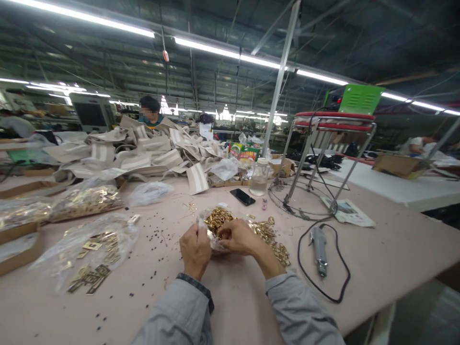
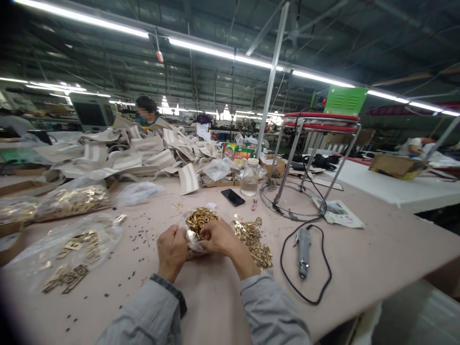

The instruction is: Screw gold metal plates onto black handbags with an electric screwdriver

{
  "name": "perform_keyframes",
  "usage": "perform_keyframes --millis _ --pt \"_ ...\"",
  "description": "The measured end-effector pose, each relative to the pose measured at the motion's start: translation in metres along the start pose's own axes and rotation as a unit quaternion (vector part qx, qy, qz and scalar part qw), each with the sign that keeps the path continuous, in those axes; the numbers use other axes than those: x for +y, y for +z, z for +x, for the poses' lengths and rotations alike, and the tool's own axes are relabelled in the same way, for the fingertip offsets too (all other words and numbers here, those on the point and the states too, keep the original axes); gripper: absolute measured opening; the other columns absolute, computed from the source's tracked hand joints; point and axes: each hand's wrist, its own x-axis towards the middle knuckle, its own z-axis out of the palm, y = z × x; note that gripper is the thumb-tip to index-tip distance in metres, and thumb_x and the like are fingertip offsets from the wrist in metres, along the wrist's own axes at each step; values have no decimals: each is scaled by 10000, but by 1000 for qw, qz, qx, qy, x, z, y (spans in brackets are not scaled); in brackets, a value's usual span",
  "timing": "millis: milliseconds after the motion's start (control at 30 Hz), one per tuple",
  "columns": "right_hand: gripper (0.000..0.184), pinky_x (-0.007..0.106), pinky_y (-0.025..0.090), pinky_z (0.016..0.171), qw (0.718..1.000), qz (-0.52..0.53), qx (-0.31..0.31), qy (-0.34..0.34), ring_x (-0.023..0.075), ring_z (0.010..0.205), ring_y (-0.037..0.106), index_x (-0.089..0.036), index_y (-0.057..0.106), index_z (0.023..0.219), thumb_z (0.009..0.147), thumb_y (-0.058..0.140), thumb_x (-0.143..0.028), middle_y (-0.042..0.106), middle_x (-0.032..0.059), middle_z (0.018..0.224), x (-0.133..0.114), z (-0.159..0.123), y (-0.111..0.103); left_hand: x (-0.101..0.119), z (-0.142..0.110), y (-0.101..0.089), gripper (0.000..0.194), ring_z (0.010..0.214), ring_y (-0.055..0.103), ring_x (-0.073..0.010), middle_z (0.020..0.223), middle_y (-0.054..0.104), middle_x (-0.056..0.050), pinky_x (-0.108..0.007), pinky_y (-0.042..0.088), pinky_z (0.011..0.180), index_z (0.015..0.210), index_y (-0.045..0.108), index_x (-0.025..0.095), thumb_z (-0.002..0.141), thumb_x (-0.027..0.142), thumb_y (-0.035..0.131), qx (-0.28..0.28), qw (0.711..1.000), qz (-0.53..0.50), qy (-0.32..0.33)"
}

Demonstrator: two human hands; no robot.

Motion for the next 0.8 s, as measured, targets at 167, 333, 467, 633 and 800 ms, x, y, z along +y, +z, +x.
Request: perform_keyframes --millis 167,333,467,633,800 --pt "212 219 414 623 997 -36 -62 19 145 698 650 -224 823 898 713 736 -167 745 -3 751 1 4 6 -4 -2 1 293 535 388 -153 514 394 22 -329 238 591 550 364 234 819 283 470 4 1000 3 15" --pt "191 234 407 687 993 -82 -64 -47 167 776 656 -193 815 782 735 663 -87 755 32 775 -3 4 5 -3 -2 -1 294 534 377 -155 509 370 23 -336 231 589 548 329 242 810 268 459 14 1000 -12 14" --pt "222 223 415 705 994 -62 -87 -37 158 772 648 -190 815 813 722 667 -52 756 25 805 -3 1 4 -2 -4 -1 282 531 374 -159 518 380 21 -339 236 584 551 337 250 813 263 441 12 999 -36 4" --pt "191 260 410 767 986 -134 -63 -79 188 847 628 -187 806 815 765 668 -65 733 67 876 -1 0 4 -4 -5 1 285 544 378 -164 526 384 24 -339 234 585 559 341 252 823 249 447 22 998 -57 -4" --pt "170 273 419 765 989 -102 -26 -105 181 830 616 -177 772 764 788 639 -74 705 64 859 6 0 5 -1 -3 -1 278 548 383 -167 517 390 24 -342 235 592 544 355 253 801 231 457 20 997 -72 -4"
